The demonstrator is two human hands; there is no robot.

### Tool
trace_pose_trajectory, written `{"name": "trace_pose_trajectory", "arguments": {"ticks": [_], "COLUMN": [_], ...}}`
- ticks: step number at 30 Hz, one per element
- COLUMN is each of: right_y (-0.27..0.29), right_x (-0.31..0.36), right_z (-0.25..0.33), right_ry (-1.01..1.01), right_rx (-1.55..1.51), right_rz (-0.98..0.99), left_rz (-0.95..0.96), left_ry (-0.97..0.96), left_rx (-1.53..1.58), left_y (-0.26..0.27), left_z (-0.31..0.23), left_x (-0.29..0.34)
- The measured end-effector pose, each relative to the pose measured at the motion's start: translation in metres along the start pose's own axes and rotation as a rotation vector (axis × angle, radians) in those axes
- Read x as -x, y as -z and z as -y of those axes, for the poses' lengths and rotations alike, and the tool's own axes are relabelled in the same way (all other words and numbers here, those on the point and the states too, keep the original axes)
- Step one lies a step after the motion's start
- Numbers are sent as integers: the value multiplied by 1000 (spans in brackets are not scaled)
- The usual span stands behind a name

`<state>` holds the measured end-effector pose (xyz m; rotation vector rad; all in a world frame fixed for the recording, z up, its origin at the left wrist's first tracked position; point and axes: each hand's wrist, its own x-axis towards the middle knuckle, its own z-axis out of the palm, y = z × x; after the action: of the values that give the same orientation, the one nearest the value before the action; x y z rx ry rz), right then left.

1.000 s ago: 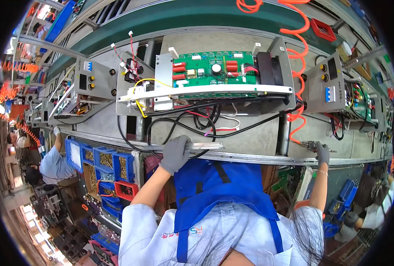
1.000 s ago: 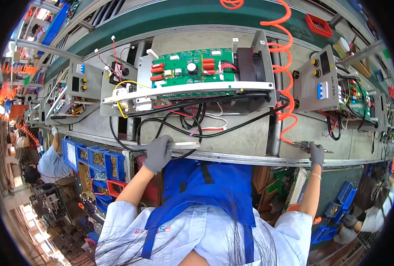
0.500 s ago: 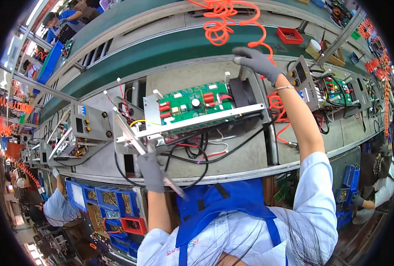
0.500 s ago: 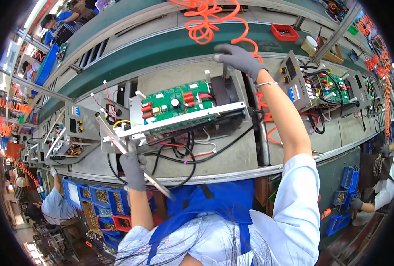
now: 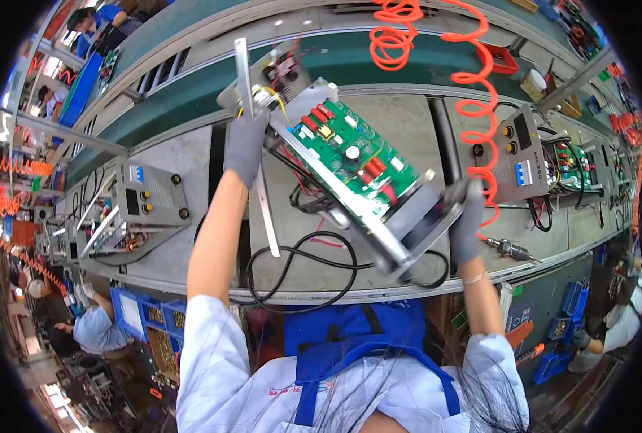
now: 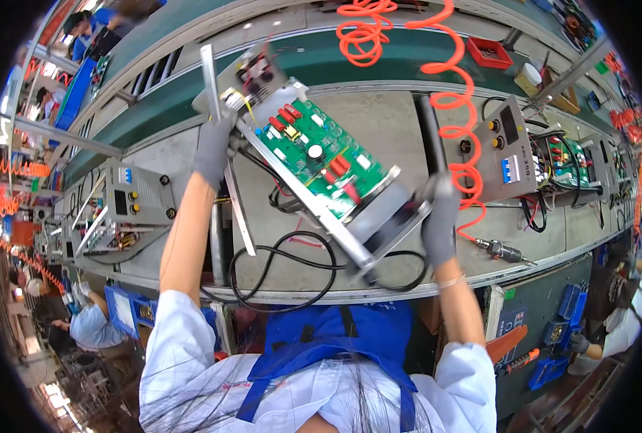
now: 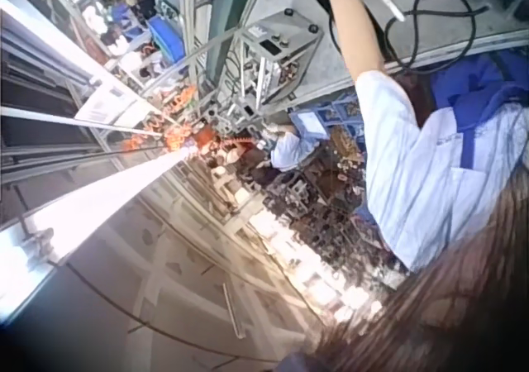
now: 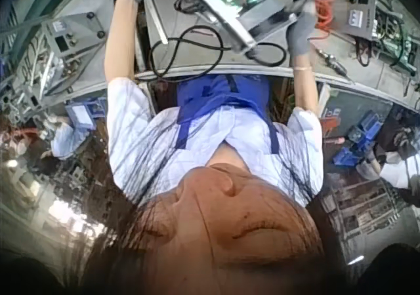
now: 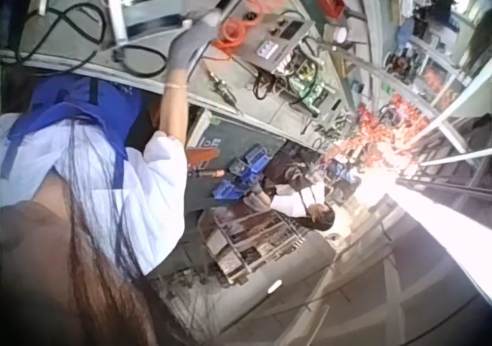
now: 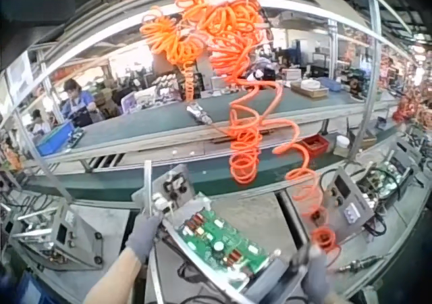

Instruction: The person uses a pneumatic screwdriver to fasten screws onto a green circuit board mounted on a metal frame. They repeatedly pick up screws from a blue bin, position them on the board, and drive them in. The person also adjusts the board's position and handles various wires connected to the assembly.

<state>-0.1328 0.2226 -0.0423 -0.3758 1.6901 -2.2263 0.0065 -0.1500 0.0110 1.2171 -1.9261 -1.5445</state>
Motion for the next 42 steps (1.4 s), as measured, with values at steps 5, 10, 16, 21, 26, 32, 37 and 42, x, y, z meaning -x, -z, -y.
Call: {"name": "trace_pose_trajectory", "arguments": {"ticks": [5,10,16,21,26,32,37,42], "right_y": [-49,-148,-255,-268,-156,25,22,-24], "right_x": [126,186,223,227,190,165,151,146], "right_z": [-12,-11,-53,-47,0,46,56,37], "right_ry": [16,187,278,245,241,144,-303,-243], "right_rx": [225,265,300,262,336,475,275,167], "right_rz": [198,398,598,759,868,-151,294,818], "left_rz": [163,347,690,731,337,500,801,873], "left_ry": [-129,-378,-739,-763,-847,-849,-338,27], "left_rx": [-327,-702,-827,-1028,-1252,-1201,-859,-389], "left_y": [-42,-83,-103,-100,-55,24,8,-39], "left_z": [-36,-63,-67,-86,-110,-116,-75,-62], "left_x": [-77,-86,-36,38,92,183,233,253]}}
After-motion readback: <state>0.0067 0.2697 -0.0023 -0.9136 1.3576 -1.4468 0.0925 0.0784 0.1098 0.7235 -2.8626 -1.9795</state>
